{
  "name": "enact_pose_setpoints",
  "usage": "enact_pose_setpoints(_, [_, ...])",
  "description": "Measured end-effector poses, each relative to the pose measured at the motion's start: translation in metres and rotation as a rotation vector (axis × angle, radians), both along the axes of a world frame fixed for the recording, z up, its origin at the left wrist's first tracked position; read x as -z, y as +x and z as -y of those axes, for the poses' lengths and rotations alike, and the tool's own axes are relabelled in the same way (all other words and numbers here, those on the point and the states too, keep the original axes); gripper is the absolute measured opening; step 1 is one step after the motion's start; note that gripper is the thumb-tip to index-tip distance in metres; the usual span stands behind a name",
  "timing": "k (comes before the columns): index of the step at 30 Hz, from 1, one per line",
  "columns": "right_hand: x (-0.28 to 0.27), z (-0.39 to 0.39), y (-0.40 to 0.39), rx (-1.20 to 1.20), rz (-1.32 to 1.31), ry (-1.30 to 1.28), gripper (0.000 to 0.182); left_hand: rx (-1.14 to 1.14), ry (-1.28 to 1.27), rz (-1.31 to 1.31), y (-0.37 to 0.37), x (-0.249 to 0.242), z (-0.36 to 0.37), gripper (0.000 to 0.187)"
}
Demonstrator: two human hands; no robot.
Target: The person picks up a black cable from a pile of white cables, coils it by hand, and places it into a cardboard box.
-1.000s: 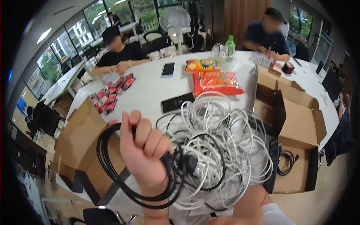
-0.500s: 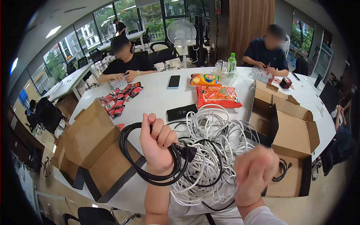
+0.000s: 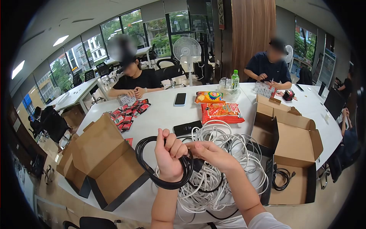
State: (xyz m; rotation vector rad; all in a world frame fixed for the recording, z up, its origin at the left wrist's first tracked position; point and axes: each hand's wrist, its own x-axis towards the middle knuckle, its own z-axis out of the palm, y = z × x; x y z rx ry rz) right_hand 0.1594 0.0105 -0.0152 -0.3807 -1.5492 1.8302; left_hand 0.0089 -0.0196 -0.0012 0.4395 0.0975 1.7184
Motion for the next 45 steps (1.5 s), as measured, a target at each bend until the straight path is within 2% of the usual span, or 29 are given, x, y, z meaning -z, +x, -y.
enact_pose_setpoints(3, [-0.003, 0.002, 0.001, 0.176, 0.036, 0.120, 0.034, 0.037, -0.025, -0.041, 0.009, -0.001, 0.001, 0.030])
enact_pose_setpoints(4, [-0.007, 0.005, 0.000, 0.245, 0.010, 0.091, 0.027, 0.058, -0.034, -0.051, 0.010, -0.002, 0.001, 0.030])
enact_pose_setpoints(7, [-0.007, 0.006, 0.008, 0.467, 0.028, 0.431, 0.031, 0.099, -0.071, -0.087, 0.017, -0.002, 0.002, 0.031])
enact_pose_setpoints(8, [-0.009, 0.008, 0.009, 0.535, 0.052, 0.493, 0.042, 0.110, -0.086, -0.101, 0.020, -0.002, 0.002, 0.032])
enact_pose_setpoints(11, [-0.030, 0.028, 0.008, 0.674, 0.085, 0.600, 0.046, 0.121, -0.136, -0.174, 0.029, 0.002, 0.004, 0.034])
enact_pose_setpoints(12, [-0.028, 0.028, 0.004, 0.691, 0.056, 0.671, 0.051, 0.108, -0.155, -0.216, 0.033, -0.002, 0.008, 0.035])
enact_pose_setpoints(15, [-0.032, 0.026, 0.009, 0.539, 0.164, 0.861, 0.052, 0.085, -0.194, -0.405, 0.038, -0.007, 0.018, 0.042])
enact_pose_setpoints(17, [-0.031, 0.024, 0.009, 0.573, 0.222, 1.012, 0.052, 0.043, -0.259, -0.405, 0.043, -0.012, 0.022, 0.044])
enact_pose_setpoints(22, [-0.035, 0.027, 0.011, 0.640, 0.385, 1.297, 0.049, -0.004, -0.213, -0.426, 0.045, -0.011, 0.022, 0.043])
enact_pose_setpoints(25, [-0.032, 0.027, 0.009, 0.635, 0.426, 1.350, 0.049, 0.006, -0.181, -0.427, 0.042, -0.008, 0.018, 0.041])
enact_pose_setpoints(28, [-0.026, 0.021, 0.007, 0.632, 0.339, 1.364, 0.055, -0.092, -0.247, -0.438, 0.046, -0.017, 0.020, 0.039])
enact_pose_setpoints(30, [-0.025, 0.022, 0.002, 0.727, 0.249, 1.303, 0.065, -0.207, -0.303, -0.457, 0.052, -0.022, 0.021, 0.037])
enact_pose_setpoints(31, [-0.024, 0.023, -0.001, 0.773, 0.205, 1.271, 0.070, -0.204, -0.222, -0.476, 0.049, -0.018, 0.021, 0.036])
enact_pose_setpoints(34, [-0.021, 0.030, -0.004, 0.837, 0.166, 1.080, 0.070, -0.202, 0.002, -0.493, 0.040, -0.005, 0.019, 0.035])
enact_pose_setpoints(37, [-0.008, 0.033, -0.012, 0.551, 0.051, 0.628, 0.065, -0.402, 0.149, -0.564, 0.046, 0.001, 0.012, 0.036])
enact_pose_setpoints(38, [-0.008, 0.036, -0.009, 0.419, 0.063, 0.501, 0.059, -0.363, 0.133, -0.570, 0.043, 0.002, 0.014, 0.036])
enact_pose_setpoints(41, [-0.013, 0.031, -0.005, 0.340, 0.089, 0.613, 0.057, -0.607, 0.204, -0.816, 0.041, -0.006, 0.015, 0.033])
enact_pose_setpoints(42, [-0.012, 0.029, -0.005, 0.323, 0.059, 0.582, 0.050, -0.689, 0.230, -0.988, 0.035, -0.004, 0.016, 0.034])
enact_pose_setpoints(45, [-0.018, 0.032, 0.003, 0.217, 0.100, 0.549, 0.040, -0.855, 0.178, -1.253, 0.033, -0.009, 0.020, 0.037])
